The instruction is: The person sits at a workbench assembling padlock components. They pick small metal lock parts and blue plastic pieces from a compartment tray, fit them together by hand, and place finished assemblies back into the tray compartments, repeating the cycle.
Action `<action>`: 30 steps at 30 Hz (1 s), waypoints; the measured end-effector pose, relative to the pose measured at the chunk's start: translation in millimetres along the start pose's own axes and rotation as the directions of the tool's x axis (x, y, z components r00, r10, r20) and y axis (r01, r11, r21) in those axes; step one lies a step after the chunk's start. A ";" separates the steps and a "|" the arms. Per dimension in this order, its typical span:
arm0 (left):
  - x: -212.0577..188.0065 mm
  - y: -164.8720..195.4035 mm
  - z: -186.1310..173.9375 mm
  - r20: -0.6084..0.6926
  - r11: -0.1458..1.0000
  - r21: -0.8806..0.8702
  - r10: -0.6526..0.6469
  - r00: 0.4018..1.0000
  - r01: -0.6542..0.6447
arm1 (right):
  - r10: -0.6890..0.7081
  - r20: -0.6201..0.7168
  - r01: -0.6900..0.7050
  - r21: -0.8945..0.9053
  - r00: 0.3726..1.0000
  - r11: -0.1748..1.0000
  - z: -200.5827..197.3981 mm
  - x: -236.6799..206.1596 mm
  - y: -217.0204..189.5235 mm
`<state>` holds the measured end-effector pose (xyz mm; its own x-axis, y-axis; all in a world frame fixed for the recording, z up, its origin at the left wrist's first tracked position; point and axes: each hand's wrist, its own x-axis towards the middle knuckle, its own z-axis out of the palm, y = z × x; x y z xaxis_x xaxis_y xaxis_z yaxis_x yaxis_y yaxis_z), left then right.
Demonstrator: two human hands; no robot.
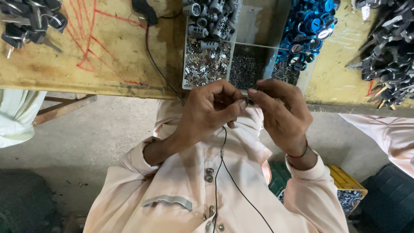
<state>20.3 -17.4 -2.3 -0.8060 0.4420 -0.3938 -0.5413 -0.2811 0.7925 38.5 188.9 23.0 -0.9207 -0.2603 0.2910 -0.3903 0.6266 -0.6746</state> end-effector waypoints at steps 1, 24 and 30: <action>-0.5 -1.2 0.5 0.002 1.000 0.013 0.011 1.000 -0.011 | -0.015 0.024 0.016 -0.044 1.000 0.999 -3.6 0.0 0.0; 4.6 -7.5 12.8 0.122 0.792 0.442 0.412 0.903 -0.421 | 0.387 -0.016 -0.372 -0.316 0.922 0.873 -28.7 -0.9 35.8; 13.3 -11.6 17.0 0.271 0.699 0.480 0.456 0.847 -0.530 | 0.336 -0.142 -0.362 -0.474 0.931 0.803 -7.3 -11.8 76.0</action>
<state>19.9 6.2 -8.8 -0.8651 0.4773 0.1543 0.1640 -0.0216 0.9862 19.8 245.0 -26.7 -0.9874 0.0723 0.1408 0.0229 0.9455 -0.3248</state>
